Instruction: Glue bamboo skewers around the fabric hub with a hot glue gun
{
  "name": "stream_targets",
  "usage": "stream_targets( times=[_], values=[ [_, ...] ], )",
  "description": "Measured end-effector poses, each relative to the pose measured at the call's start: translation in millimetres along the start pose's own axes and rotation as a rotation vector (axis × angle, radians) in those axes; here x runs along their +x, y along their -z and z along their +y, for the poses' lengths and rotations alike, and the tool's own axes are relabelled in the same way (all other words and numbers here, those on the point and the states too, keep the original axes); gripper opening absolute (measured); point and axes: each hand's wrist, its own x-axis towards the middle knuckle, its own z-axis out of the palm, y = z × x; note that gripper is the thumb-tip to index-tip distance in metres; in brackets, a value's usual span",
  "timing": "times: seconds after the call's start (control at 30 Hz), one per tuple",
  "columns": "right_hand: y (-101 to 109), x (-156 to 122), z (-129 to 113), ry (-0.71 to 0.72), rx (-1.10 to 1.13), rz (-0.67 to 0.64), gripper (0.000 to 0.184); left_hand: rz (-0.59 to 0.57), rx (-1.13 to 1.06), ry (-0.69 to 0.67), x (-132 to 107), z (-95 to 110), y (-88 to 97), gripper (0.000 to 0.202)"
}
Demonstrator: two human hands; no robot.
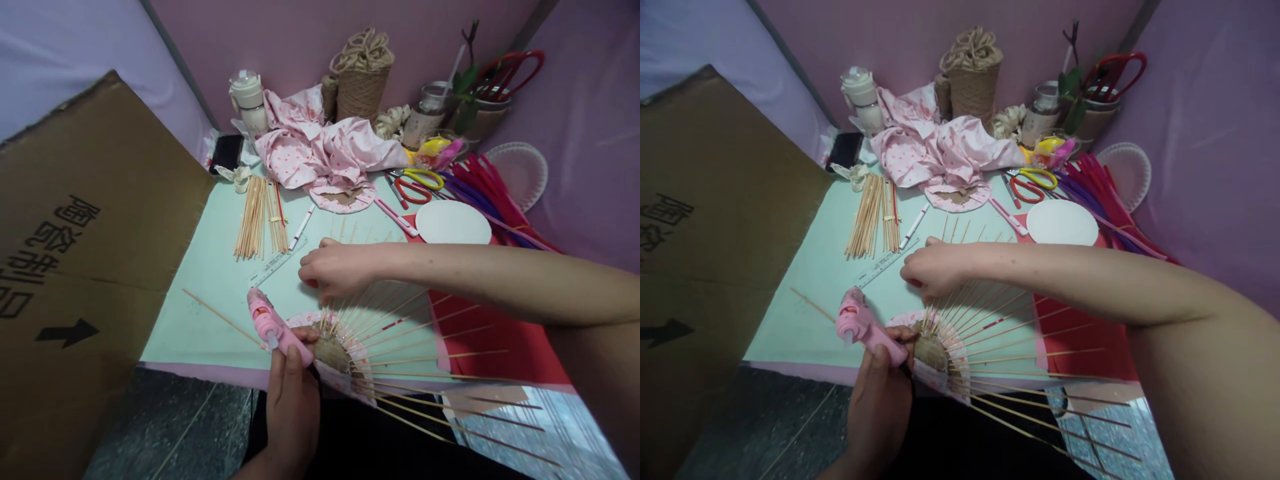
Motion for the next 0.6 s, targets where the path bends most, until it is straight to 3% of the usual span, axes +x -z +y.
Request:
stream_targets(
  times=[0.13,0.27,0.33,0.47,0.6],
  values=[
    [29.6,-26.0,9.1,-0.069,0.028,0.136,0.015,-0.036,0.01,-0.024,-0.1,1.5,1.0,0.038],
    [56.9,-63.9,27.9,-0.22,-0.025,0.426,0.011,-0.038,-0.03,-0.033,-3.2,5.2,2.0,0.036],
    [62.1,-81.6,35.7,-0.242,-0.057,0.506,0.012,-0.025,-0.059,-0.064,-5.2,8.3,1.1,0.034],
    [47.2,-99.0,34.3,-0.247,-0.092,0.522,0.012,-0.027,-0.063,-0.165,-7.8,14.9,-2.6,0.032],
    [2.0,-92.6,4.3,-0.125,-0.101,0.368,0.016,-0.035,-0.026,-0.188,-7.8,16.9,-2.8,0.031]
  ],
)
